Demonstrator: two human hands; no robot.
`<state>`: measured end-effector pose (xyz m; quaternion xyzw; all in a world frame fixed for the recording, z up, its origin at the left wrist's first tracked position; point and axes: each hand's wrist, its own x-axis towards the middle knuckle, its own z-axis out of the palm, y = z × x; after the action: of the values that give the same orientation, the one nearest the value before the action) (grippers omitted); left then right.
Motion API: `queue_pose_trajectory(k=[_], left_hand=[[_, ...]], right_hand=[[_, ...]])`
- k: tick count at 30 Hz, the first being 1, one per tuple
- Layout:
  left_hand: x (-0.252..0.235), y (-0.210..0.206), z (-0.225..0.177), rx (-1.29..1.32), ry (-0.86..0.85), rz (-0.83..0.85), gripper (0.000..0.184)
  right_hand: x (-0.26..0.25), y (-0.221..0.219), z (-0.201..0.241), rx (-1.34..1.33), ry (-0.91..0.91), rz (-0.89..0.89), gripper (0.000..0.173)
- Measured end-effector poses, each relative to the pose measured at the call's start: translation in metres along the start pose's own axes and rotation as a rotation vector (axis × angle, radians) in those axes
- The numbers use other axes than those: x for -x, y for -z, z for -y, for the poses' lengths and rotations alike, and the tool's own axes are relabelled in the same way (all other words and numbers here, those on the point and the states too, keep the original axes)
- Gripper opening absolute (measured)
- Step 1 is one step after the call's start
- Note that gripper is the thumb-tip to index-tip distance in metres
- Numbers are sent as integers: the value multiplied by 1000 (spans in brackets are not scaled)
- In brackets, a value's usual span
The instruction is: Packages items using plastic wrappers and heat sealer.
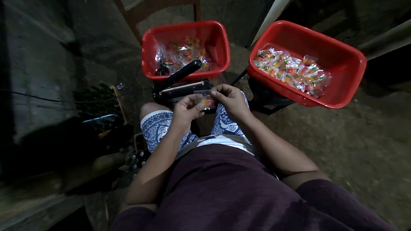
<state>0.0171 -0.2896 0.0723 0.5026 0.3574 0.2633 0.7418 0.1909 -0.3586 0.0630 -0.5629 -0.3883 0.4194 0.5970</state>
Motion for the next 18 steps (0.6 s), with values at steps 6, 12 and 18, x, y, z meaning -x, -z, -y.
queue_pose_trajectory(k=[6, 12, 18], left_hand=[[-3, -11, 30, 275, 113, -131, 24], [-13, -11, 44, 290, 171, -238, 16], [-22, -7, 51, 335, 212, -284, 14]], right_hand=[[-4, -7, -14, -98, -148, -56, 8], [-9, -11, -31, -57, -200, -31, 15], [-17, -9, -43, 9, -183, 29, 12]])
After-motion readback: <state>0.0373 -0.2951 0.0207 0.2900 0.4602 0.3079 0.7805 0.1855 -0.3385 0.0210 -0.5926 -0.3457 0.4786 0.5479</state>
